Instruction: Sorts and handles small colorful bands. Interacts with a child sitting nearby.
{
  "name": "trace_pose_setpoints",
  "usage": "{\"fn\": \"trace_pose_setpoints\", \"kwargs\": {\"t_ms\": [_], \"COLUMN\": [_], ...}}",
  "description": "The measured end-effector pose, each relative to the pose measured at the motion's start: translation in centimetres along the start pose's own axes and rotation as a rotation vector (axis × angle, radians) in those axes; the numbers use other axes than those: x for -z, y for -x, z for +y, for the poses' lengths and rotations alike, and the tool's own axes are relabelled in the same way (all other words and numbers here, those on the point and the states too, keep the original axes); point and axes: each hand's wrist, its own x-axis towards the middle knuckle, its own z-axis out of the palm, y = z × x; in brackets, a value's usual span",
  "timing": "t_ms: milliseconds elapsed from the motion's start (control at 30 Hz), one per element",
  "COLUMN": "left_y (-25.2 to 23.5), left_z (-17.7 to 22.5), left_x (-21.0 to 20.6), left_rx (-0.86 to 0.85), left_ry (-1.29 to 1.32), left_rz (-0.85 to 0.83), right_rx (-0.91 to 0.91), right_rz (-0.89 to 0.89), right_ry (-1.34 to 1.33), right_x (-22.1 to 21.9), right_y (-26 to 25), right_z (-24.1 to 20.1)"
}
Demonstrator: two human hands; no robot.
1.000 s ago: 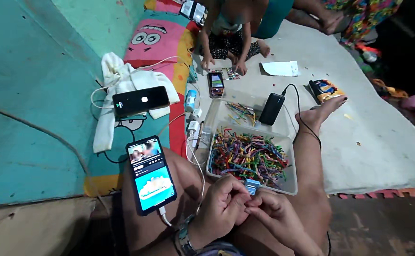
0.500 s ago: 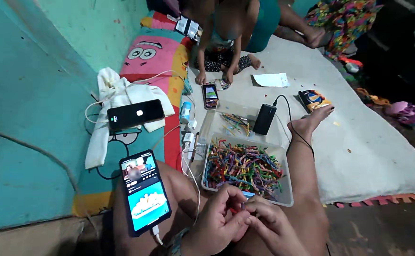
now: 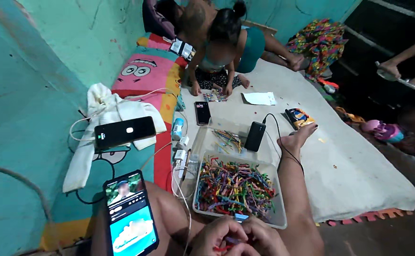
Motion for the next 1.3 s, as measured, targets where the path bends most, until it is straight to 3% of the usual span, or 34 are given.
{"fn": "trace_pose_setpoints", "kwargs": {"t_ms": [100,367,567,867,1033,1300], "left_y": [-0.1,0.2,0.1,0.3,0.0,0.3], "left_z": [-0.3,-0.4,-0.8,-0.9,0.3,-0.3], "left_x": [0.6,0.3,1.1,0.7,1.6,2.1], "left_rx": [-0.050,0.048,0.006,-0.046,-0.119,-0.104], "left_ry": [0.005,0.001,0.037,0.049,0.074,0.077], "left_rz": [0.013,-0.029,0.019,0.015,0.112,0.136], "right_rx": [0.054,-0.045,0.052,0.044,0.174,0.206], "right_rz": [-0.124,0.022,-0.156,-0.052,-0.217,-0.051], "right_ry": [0.114,0.128,0.225,0.165,0.321,0.340], "right_x": [0.7,-0.1,0.9,0.6,1.2,0.0], "right_y": [-0.1,-0.3,-0.6,-1.2,-3.3,-4.6], "right_z": [-0.2,-0.8,-0.5,-0.1,-1.6,-1.5]}}
